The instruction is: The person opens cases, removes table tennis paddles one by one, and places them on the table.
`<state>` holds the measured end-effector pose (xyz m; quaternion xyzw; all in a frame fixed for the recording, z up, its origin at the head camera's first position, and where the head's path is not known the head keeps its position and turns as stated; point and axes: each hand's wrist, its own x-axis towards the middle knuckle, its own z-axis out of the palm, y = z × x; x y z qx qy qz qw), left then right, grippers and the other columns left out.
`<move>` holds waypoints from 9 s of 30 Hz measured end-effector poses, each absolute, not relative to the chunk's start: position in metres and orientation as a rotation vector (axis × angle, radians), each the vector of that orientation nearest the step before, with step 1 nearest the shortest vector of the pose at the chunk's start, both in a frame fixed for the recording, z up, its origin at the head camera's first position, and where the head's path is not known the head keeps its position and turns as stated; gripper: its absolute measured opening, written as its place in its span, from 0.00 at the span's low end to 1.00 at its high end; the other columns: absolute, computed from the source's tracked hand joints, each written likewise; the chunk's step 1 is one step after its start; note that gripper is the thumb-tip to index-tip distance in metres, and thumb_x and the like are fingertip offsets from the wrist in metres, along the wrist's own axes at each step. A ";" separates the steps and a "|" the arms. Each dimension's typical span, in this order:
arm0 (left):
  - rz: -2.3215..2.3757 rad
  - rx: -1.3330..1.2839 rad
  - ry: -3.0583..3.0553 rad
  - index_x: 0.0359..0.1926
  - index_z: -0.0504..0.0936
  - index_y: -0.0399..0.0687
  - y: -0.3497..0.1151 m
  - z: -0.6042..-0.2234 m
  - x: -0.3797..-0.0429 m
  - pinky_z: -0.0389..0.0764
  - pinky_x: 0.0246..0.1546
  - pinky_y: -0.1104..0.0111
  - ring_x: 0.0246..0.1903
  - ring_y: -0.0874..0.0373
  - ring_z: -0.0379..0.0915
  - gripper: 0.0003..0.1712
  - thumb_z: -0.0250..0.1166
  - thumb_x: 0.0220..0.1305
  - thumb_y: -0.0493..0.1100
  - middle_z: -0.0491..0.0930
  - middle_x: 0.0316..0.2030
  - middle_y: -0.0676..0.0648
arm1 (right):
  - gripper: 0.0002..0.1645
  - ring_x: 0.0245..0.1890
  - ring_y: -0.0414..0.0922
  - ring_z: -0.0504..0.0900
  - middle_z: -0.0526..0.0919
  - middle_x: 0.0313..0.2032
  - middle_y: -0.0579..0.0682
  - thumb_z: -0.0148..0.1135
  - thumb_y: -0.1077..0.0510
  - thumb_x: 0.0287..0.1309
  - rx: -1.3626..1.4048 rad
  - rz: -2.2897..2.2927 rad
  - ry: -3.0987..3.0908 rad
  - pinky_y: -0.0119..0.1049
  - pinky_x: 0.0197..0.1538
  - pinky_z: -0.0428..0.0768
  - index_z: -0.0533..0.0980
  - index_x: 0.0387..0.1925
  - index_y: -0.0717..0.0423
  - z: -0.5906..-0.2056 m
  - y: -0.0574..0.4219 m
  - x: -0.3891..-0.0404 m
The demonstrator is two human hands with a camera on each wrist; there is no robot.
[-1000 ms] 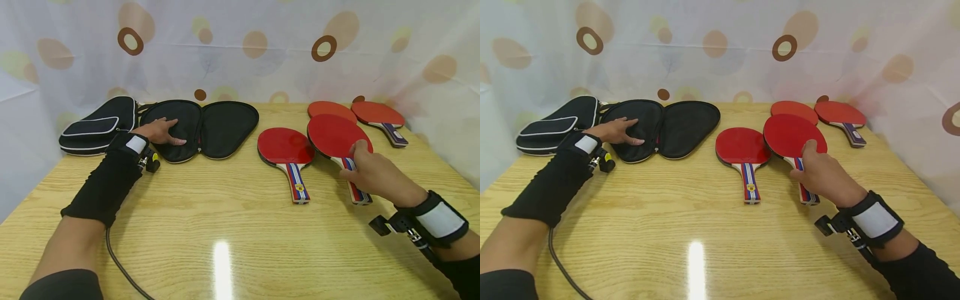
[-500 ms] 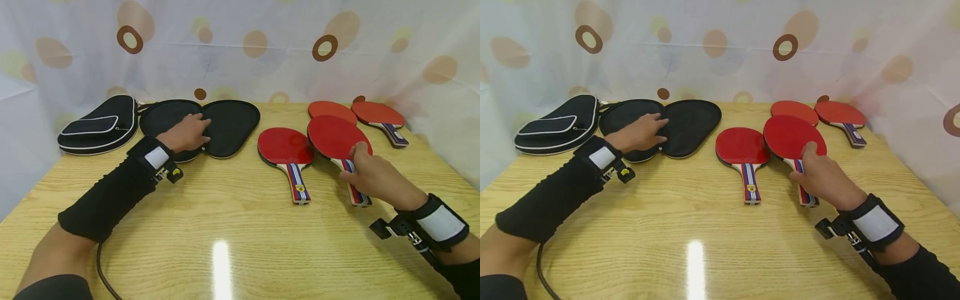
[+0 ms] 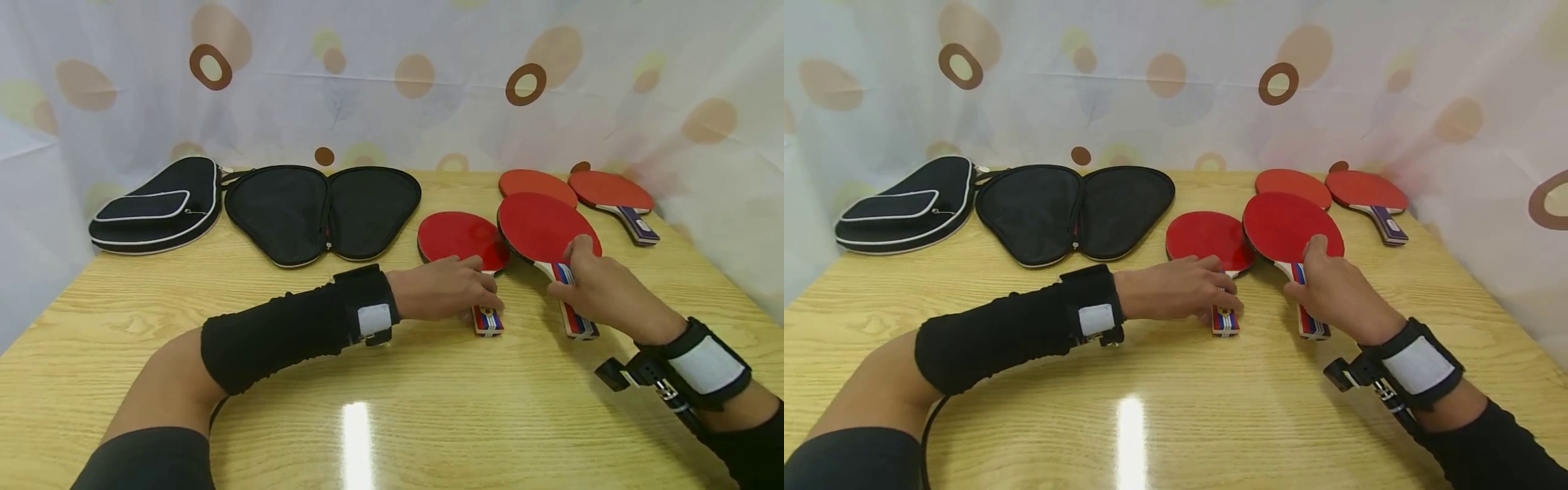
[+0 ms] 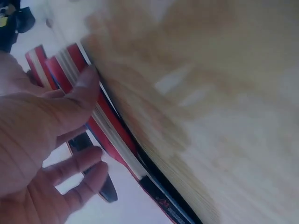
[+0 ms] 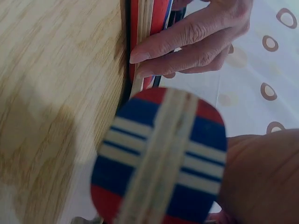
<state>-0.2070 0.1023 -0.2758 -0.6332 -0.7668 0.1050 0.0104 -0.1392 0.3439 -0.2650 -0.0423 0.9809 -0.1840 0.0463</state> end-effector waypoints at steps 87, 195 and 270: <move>-0.524 0.071 -3.316 0.73 0.45 0.23 -0.115 -0.263 -0.311 0.65 0.60 0.41 0.64 0.23 0.53 0.36 0.47 0.71 0.35 0.42 0.69 0.17 | 0.37 0.70 0.63 0.63 0.58 0.73 0.67 0.58 0.48 0.72 -0.787 -0.350 2.768 0.59 0.68 0.65 0.62 0.75 0.59 -0.231 0.221 -0.241; -0.006 -0.835 -3.220 0.29 0.79 0.44 -0.010 -0.277 -0.263 0.70 0.27 0.67 0.27 0.55 0.70 0.22 0.62 0.69 0.57 0.68 0.21 0.50 | 0.33 0.53 0.57 0.77 0.65 0.72 0.62 0.41 0.67 0.71 -0.700 -0.162 2.715 0.45 0.59 0.75 0.61 0.76 0.56 -0.269 0.166 -0.298; 0.227 -0.562 -3.208 0.53 0.81 0.32 -0.108 -0.264 -0.310 0.79 0.48 0.49 0.45 0.41 0.78 0.16 0.55 0.68 0.30 0.81 0.47 0.31 | 0.21 0.34 0.47 0.73 0.80 0.44 0.57 0.43 0.64 0.75 -0.749 -0.225 2.804 0.34 0.37 0.70 0.70 0.64 0.65 -0.269 0.151 -0.293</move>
